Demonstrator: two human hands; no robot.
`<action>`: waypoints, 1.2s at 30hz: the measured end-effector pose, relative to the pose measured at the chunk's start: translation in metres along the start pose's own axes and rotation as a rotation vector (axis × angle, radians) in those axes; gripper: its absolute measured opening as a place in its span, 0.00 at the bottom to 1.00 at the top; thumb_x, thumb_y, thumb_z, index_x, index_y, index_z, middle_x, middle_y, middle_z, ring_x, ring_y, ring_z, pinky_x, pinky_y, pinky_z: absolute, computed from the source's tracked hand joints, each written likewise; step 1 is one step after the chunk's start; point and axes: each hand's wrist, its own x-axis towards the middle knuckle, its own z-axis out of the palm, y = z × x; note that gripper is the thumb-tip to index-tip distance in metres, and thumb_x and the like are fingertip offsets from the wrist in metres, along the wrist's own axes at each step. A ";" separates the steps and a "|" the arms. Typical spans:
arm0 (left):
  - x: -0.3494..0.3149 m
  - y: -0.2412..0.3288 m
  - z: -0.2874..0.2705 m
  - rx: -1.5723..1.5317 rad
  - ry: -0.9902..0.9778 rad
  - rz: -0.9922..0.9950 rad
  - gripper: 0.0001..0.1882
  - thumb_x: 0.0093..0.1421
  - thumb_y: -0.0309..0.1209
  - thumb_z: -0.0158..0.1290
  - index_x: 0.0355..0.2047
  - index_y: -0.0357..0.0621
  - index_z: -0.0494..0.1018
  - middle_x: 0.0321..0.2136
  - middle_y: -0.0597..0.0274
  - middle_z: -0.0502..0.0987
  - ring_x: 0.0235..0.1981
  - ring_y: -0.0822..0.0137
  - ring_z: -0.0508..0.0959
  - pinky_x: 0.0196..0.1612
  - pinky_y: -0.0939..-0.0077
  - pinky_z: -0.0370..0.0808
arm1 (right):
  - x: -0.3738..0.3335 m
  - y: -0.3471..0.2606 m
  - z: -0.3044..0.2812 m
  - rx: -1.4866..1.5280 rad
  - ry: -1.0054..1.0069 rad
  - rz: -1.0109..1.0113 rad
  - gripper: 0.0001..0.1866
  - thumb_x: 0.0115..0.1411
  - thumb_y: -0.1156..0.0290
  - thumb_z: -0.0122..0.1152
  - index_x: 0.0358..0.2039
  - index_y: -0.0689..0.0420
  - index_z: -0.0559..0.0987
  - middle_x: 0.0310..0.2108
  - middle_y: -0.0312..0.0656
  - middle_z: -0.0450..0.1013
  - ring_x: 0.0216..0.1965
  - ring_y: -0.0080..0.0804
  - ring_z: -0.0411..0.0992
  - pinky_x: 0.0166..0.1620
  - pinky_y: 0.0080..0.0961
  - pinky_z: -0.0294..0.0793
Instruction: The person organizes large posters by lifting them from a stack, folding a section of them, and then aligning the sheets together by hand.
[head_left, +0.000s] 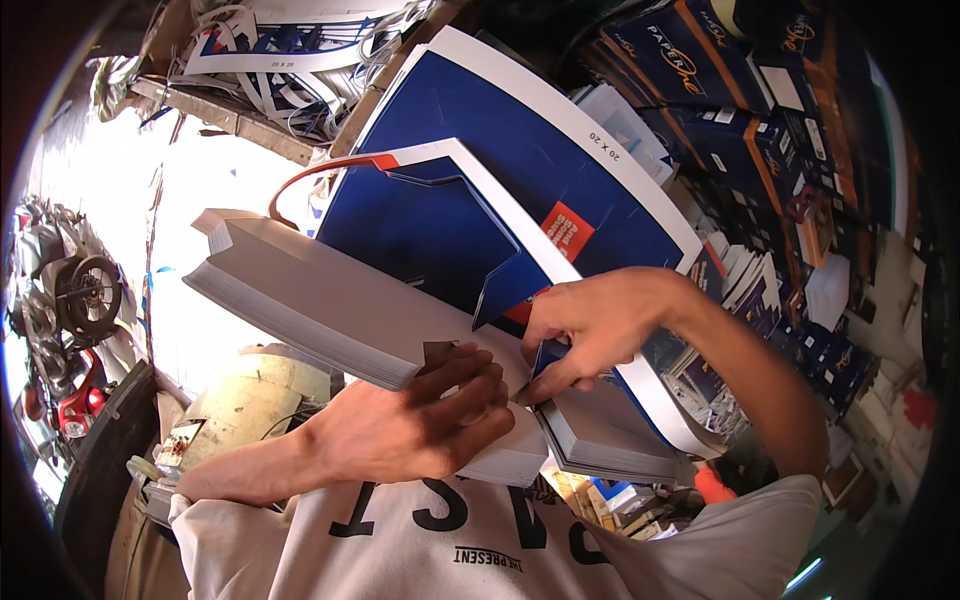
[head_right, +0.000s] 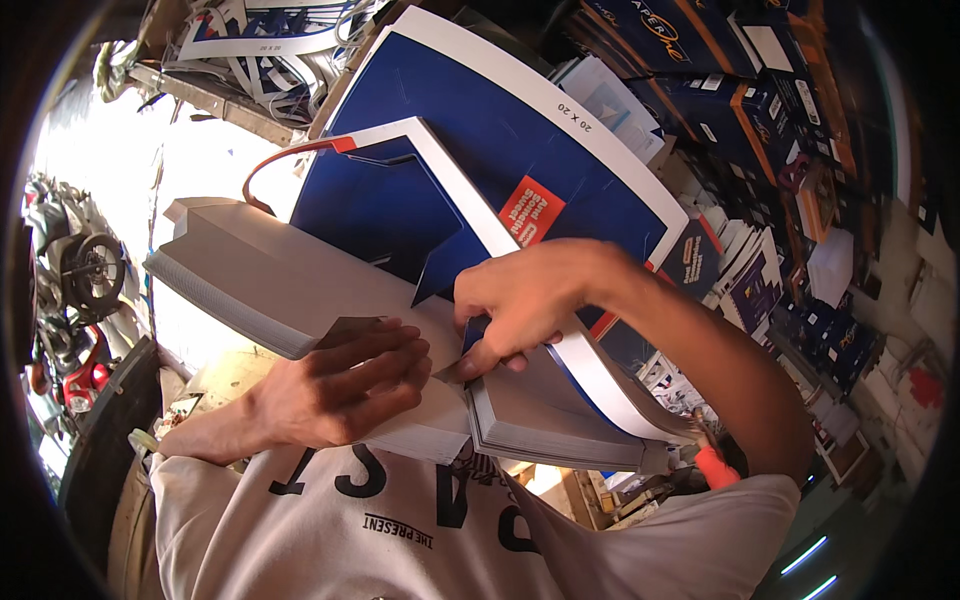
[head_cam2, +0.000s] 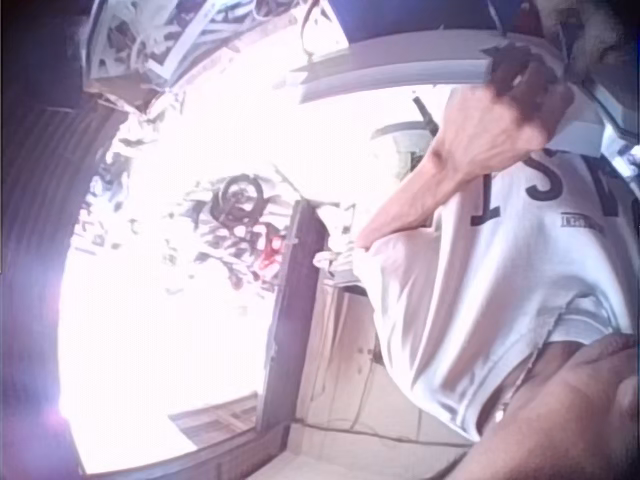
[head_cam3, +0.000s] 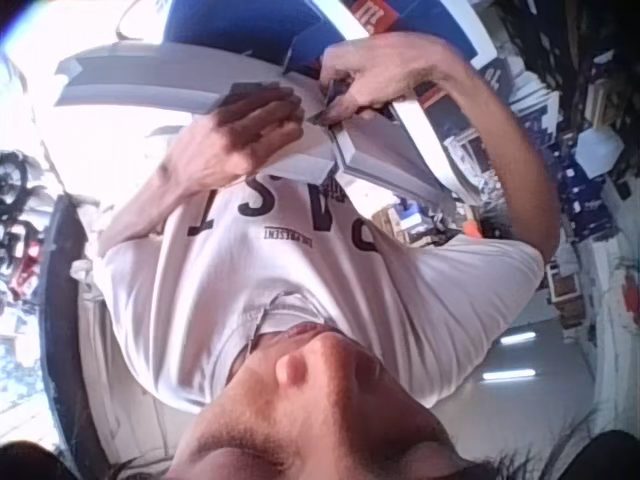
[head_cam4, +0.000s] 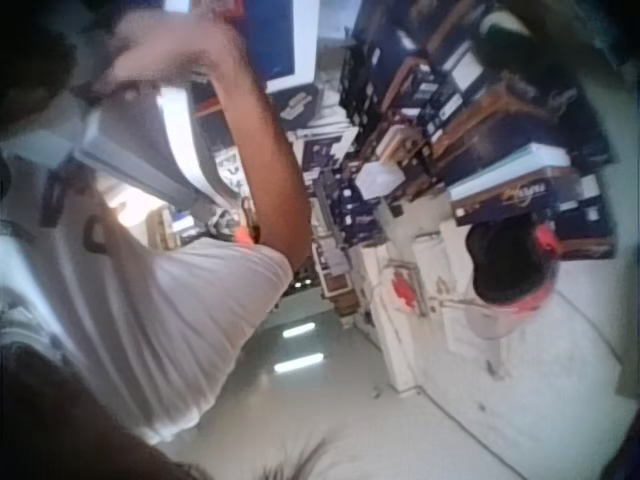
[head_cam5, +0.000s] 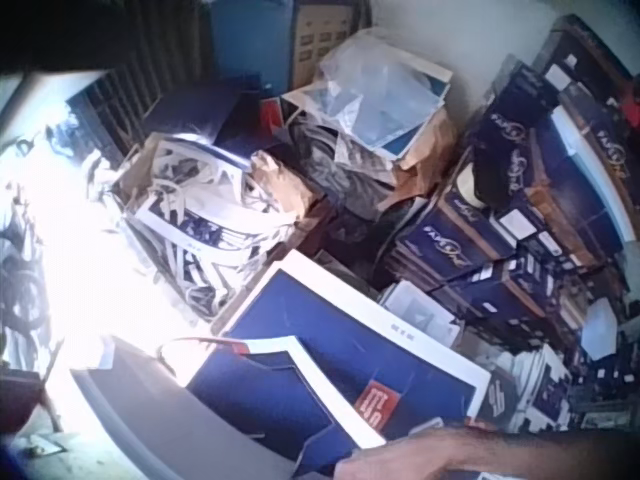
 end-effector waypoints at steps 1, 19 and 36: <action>0.000 0.000 0.000 -0.004 0.001 -0.006 0.12 0.43 0.30 0.58 0.31 0.45 0.75 0.34 0.63 0.77 0.44 0.62 0.80 0.49 0.66 0.78 | -0.002 0.002 0.017 -0.220 0.299 -0.133 0.19 0.57 0.58 0.63 0.37 0.63 0.80 0.24 0.43 0.76 0.23 0.34 0.75 0.28 0.27 0.74; 0.005 -0.005 -0.004 -0.108 -0.140 -0.008 0.13 0.45 0.30 0.56 0.33 0.43 0.77 0.35 0.60 0.79 0.41 0.60 0.81 0.44 0.69 0.81 | 0.000 -0.026 0.128 -0.559 1.174 -0.043 0.13 0.51 0.76 0.58 0.38 0.66 0.74 0.27 0.42 0.71 0.31 0.35 0.75 0.25 0.30 0.74; -0.033 0.010 0.014 0.138 0.175 0.153 0.08 0.41 0.19 0.61 0.25 0.42 0.78 0.30 0.59 0.82 0.36 0.64 0.84 0.45 0.69 0.83 | -0.033 0.014 0.064 -0.688 1.417 -0.140 0.15 0.48 0.81 0.65 0.38 0.64 0.77 0.27 0.45 0.71 0.30 0.42 0.75 0.32 0.34 0.75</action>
